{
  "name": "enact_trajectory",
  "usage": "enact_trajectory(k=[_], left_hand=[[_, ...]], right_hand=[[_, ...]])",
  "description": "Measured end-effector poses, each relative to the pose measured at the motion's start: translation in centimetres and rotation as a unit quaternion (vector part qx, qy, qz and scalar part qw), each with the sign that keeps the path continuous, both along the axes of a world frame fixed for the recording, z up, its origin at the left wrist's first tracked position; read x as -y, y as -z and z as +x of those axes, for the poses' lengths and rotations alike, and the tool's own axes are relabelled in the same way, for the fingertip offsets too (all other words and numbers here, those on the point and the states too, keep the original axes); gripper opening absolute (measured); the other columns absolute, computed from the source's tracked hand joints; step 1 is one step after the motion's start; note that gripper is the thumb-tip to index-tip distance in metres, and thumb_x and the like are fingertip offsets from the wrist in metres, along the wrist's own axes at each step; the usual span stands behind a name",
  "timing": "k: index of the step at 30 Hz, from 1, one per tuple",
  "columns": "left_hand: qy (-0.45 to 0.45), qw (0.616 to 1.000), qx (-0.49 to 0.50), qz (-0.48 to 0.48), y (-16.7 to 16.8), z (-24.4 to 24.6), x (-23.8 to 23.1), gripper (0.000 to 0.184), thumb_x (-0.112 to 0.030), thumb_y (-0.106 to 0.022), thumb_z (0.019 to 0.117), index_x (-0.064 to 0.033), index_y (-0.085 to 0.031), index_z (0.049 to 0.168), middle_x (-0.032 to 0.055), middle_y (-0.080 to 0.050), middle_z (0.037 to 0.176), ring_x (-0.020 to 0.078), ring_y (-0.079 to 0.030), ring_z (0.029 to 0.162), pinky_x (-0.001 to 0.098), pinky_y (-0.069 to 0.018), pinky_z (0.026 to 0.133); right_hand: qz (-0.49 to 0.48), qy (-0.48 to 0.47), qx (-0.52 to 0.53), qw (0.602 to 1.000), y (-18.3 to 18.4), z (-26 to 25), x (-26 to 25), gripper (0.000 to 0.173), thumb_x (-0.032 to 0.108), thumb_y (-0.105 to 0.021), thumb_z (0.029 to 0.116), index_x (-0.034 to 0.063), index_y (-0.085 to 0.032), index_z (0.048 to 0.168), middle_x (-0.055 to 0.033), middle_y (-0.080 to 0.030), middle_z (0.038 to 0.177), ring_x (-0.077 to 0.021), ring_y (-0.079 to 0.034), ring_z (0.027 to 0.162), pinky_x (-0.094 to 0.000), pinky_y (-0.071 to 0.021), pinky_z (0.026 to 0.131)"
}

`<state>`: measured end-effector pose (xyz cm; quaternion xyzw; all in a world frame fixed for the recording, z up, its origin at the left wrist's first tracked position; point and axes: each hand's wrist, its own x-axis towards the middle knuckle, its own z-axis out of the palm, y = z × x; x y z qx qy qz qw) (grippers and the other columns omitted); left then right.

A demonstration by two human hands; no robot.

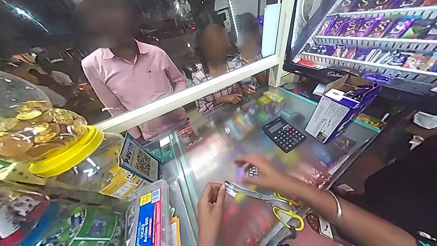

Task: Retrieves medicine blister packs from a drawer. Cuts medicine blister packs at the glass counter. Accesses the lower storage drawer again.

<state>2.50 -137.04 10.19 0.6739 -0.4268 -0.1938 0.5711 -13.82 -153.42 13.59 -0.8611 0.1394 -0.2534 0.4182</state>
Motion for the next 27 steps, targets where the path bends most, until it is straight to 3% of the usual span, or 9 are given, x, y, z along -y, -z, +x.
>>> enact_trajectory(k=[3,5,8,10,12,15,17,21,27], left_hand=[[0.083,0.993,-0.086,0.013,0.5,-2.3,0.9,0.009,-0.008,-0.061,0.0948,-0.0013,-0.066,0.094,-0.0038,-0.064,0.070,-0.0010,-0.057,0.059,0.0153,-0.0475,0.057],[0.128,0.983,-0.130,0.022,0.4,-3.7,1.5,0.006,-0.004,-0.060,0.0936,-0.0021,-0.065,0.092,-0.0055,-0.064,0.070,-0.0017,-0.057,0.059,0.0148,-0.0475,0.057],[0.195,0.972,-0.122,0.045,-0.4,-5.2,2.6,0.009,-0.008,-0.061,0.0958,-0.0023,-0.068,0.093,-0.0058,-0.065,0.070,-0.0021,-0.058,0.060,0.0151,-0.0487,0.058],[0.216,0.973,-0.050,0.059,-0.9,-5.5,3.9,0.020,-0.015,-0.056,0.1013,-0.0021,-0.069,0.097,-0.0044,-0.066,0.075,-0.0023,-0.057,0.062,0.0150,-0.0481,0.060],[0.169,0.978,0.109,0.056,-1.0,-5.6,5.5,0.026,-0.017,-0.053,0.1024,-0.0011,-0.073,0.100,0.0021,-0.069,0.082,0.0037,-0.061,0.066,0.0189,-0.0519,0.064],[0.114,0.935,0.323,0.093,-0.7,-6.2,6.9,0.022,-0.013,-0.060,0.0980,0.0026,-0.075,0.102,0.0176,-0.069,0.092,0.0287,-0.070,0.083,0.0401,-0.0592,0.078],[0.101,0.906,0.382,0.153,-0.8,-7.4,7.3,0.023,-0.016,-0.062,0.0979,0.0026,-0.075,0.102,0.0201,-0.071,0.097,0.0369,-0.070,0.094,0.0484,-0.0577,0.084],[0.054,0.875,0.453,0.159,-0.4,-8.1,8.0,0.018,-0.013,-0.065,0.0958,-0.0006,-0.077,0.095,0.0178,-0.073,0.093,0.0386,-0.070,0.091,0.0510,-0.0578,0.077],[0.080,0.862,0.497,0.057,0.8,-6.4,8.5,0.011,-0.005,-0.067,0.0890,-0.0004,-0.077,0.085,0.0173,-0.072,0.095,0.0353,-0.070,0.093,0.0461,-0.0588,0.078]], right_hand=[[-0.173,0.006,0.027,0.985,3.5,-3.0,-5.0,0.051,0.029,-0.073,0.0930,0.0061,-0.062,0.137,-0.0220,-0.061,0.136,-0.0303,-0.067,0.113,-0.0393,-0.0582,0.091],[-0.278,0.073,0.070,0.955,5.7,-4.0,-6.2,0.038,0.023,-0.065,0.0959,0.0089,-0.065,0.132,-0.0209,-0.064,0.131,-0.0283,-0.067,0.116,-0.0330,-0.0566,0.094],[-0.307,0.176,0.136,0.925,7.1,-5.8,-6.5,0.026,0.016,-0.058,0.1004,0.0077,-0.070,0.122,-0.0160,-0.070,0.122,-0.0193,-0.068,0.112,-0.0231,-0.0525,0.096],[-0.294,0.219,0.158,0.917,7.4,-7.3,-5.9,0.022,0.015,-0.058,0.1022,0.0063,-0.072,0.116,-0.0114,-0.073,0.118,-0.0136,-0.068,0.112,-0.0199,-0.0510,0.099],[-0.271,0.264,0.159,0.912,7.0,-8.5,-4.7,0.020,0.014,-0.061,0.0999,0.0042,-0.076,0.108,-0.0091,-0.076,0.110,-0.0097,-0.071,0.107,-0.0169,-0.0507,0.098],[-0.228,0.298,0.138,0.916,6.1,-8.8,-2.7,0.019,0.014,-0.063,0.0965,0.0007,-0.073,0.105,-0.0100,-0.077,0.098,-0.0111,-0.075,0.089,-0.0190,-0.0571,0.085],[-0.221,0.279,0.124,0.926,5.8,-8.1,-1.3,0.019,0.013,-0.064,0.0957,-0.0008,-0.072,0.105,-0.0107,-0.077,0.098,-0.0141,-0.076,0.087,-0.0225,-0.0592,0.083],[-0.272,0.180,0.125,0.937,6.8,-6.3,0.7,0.016,0.015,-0.062,0.0988,0.0031,-0.073,0.096,-0.0095,-0.076,0.099,-0.0160,-0.073,0.097,-0.0227,-0.0562,0.091],[-0.306,0.117,0.064,0.942,6.8,-6.3,0.6,0.019,-0.001,-0.060,0.0937,-0.0005,-0.071,0.109,-0.0138,-0.076,0.104,-0.0233,-0.076,0.098,-0.0295,-0.0589,0.089]])
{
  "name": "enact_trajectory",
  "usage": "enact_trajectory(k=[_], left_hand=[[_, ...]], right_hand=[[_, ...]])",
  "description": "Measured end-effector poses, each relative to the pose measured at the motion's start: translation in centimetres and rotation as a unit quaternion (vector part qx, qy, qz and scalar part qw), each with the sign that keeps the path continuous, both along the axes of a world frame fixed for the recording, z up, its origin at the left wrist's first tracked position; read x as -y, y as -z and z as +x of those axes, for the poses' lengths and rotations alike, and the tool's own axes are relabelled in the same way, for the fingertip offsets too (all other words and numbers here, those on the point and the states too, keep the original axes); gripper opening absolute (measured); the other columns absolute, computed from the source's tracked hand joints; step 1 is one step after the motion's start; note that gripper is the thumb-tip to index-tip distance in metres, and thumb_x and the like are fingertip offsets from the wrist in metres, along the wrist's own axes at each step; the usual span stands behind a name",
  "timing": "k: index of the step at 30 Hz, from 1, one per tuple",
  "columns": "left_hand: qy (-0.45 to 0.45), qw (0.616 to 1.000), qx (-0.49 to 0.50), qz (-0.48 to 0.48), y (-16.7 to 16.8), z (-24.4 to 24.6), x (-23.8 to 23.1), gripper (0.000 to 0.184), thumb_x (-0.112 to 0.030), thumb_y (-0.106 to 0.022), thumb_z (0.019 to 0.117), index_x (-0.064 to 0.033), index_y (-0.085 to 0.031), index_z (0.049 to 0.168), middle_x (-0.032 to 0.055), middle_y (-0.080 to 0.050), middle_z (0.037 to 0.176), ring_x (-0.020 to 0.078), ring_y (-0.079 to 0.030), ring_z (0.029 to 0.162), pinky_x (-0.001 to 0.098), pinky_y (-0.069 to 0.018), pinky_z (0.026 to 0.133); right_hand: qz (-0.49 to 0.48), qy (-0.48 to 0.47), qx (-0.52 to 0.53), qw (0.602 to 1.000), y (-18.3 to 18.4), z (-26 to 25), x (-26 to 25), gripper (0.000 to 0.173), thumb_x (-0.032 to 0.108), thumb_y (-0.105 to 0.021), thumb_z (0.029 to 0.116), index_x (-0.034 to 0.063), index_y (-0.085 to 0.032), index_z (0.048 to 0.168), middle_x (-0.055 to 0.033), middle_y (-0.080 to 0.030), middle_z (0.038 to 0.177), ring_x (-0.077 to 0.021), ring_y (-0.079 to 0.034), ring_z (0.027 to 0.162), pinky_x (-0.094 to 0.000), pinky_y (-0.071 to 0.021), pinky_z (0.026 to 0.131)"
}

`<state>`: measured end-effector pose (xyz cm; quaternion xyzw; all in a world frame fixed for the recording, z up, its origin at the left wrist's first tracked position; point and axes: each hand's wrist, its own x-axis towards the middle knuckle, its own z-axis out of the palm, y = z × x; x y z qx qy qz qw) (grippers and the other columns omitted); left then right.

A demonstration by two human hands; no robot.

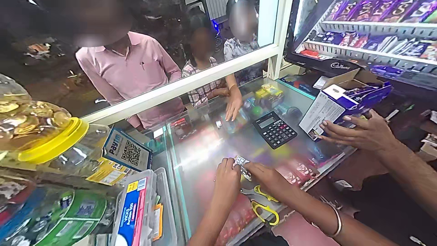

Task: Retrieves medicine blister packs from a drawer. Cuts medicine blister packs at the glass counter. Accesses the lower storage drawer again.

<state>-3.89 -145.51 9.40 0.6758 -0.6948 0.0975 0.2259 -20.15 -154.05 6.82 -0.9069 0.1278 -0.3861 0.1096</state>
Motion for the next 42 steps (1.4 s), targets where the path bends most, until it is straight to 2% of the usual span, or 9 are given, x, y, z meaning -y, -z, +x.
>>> enact_trajectory(k=[4,5,10,17,23,26,30,36,42], left_hand=[[0.037,0.999,-0.004,0.021,-0.3,0.5,0.3,0.013,-0.003,-0.065,0.0906,0.0027,-0.075,0.084,0.0198,-0.072,0.108,0.0351,-0.070,0.107,0.0442,-0.0580,0.090],[0.039,0.998,-0.019,0.050,-0.8,0.5,0.4,0.015,-0.003,-0.063,0.0925,0.0041,-0.075,0.086,0.0206,-0.072,0.110,0.0354,-0.070,0.108,0.0446,-0.0571,0.092],[0.014,0.971,-0.080,0.226,-3.5,0.2,0.9,0.024,-0.006,-0.054,0.1010,0.0070,-0.074,0.103,0.0232,-0.068,0.120,0.0370,-0.065,0.116,0.0457,-0.0500,0.103],[-0.064,0.938,-0.050,0.336,-5.3,-2.1,2.3,0.027,-0.006,-0.049,0.1033,0.0091,-0.071,0.109,0.0235,-0.064,0.127,0.0376,-0.060,0.122,0.0461,-0.0459,0.105],[-0.065,0.941,-0.003,0.333,-5.5,-2.8,2.6,0.024,0.003,-0.050,0.0988,0.0113,-0.071,0.108,0.0246,-0.063,0.126,0.0388,-0.060,0.120,0.0467,-0.0481,0.101],[-0.065,0.938,-0.016,0.340,-5.2,-2.3,3.0,0.026,-0.001,-0.050,0.1009,0.0117,-0.068,0.114,0.0243,-0.061,0.131,0.0383,-0.058,0.123,0.0452,-0.0467,0.104],[-0.069,0.929,-0.078,0.356,-5.0,-1.4,3.1,0.027,-0.007,-0.052,0.1022,0.0100,-0.068,0.114,0.0240,-0.059,0.133,0.0356,-0.059,0.125,0.0429,-0.0481,0.106],[-0.078,0.946,-0.054,0.311,-4.2,-2.2,2.3,0.023,0.006,-0.052,0.0975,0.0085,-0.073,0.105,0.0231,-0.065,0.127,0.0377,-0.065,0.116,0.0468,-0.0538,0.099],[-0.025,0.960,-0.086,0.264,-4.1,-1.5,2.1,0.019,0.007,-0.056,0.0942,0.0145,-0.071,0.101,0.0321,-0.066,0.120,0.0479,-0.066,0.109,0.0581,-0.0530,0.095]], right_hand=[[-0.041,0.014,-0.021,0.999,-0.1,-0.4,0.3,0.013,0.002,-0.062,0.0892,0.0031,-0.071,0.099,-0.0089,-0.073,0.083,-0.0223,-0.073,0.073,-0.0319,-0.0602,0.065],[-0.046,0.004,-0.022,0.999,-0.1,-0.4,0.5,0.014,0.001,-0.063,0.0867,0.0035,-0.071,0.097,-0.0086,-0.073,0.083,-0.0226,-0.073,0.073,-0.0325,-0.0600,0.065],[-0.103,-0.059,-0.053,0.992,-0.3,-0.6,1.4,0.013,-0.001,-0.067,0.0817,0.0056,-0.070,0.093,-0.0088,-0.076,0.103,-0.0251,-0.073,0.100,-0.0337,-0.0597,0.084],[-0.117,-0.105,-0.062,0.985,-1.0,-0.6,2.2,0.011,-0.005,-0.063,0.0872,0.0049,-0.069,0.087,-0.0095,-0.075,0.100,-0.0245,-0.073,0.095,-0.0325,-0.0599,0.081],[-0.114,-0.116,-0.070,0.984,-1.1,-0.5,2.5,0.012,-0.005,-0.064,0.0872,0.0053,-0.069,0.086,-0.0085,-0.074,0.093,-0.0241,-0.072,0.089,-0.0321,-0.0596,0.077],[-0.101,-0.118,-0.101,0.983,-1.5,-0.5,2.5,0.011,-0.006,-0.066,0.0861,0.0045,-0.069,0.088,-0.0096,-0.075,0.094,-0.0256,-0.073,0.090,-0.0336,-0.0602,0.075],[-0.058,-0.122,-0.143,0.981,-2.3,-0.7,1.8,0.009,-0.005,-0.068,0.0881,0.0003,-0.069,0.095,-0.0145,-0.074,0.098,-0.0316,-0.073,0.094,-0.0393,-0.0605,0.077],[-0.044,-0.120,-0.149,0.981,-2.2,-1.0,1.5,0.013,-0.006,-0.061,0.0935,-0.0010,-0.068,0.102,-0.0165,-0.073,0.108,-0.0326,-0.071,0.100,-0.0401,-0.0597,0.078],[-0.012,-0.094,-0.063,0.993,-0.3,-1.7,0.5,0.015,-0.007,-0.062,0.0923,-0.0007,-0.070,0.103,-0.0181,-0.071,0.109,-0.0329,-0.070,0.103,-0.0403,-0.0586,0.083]])
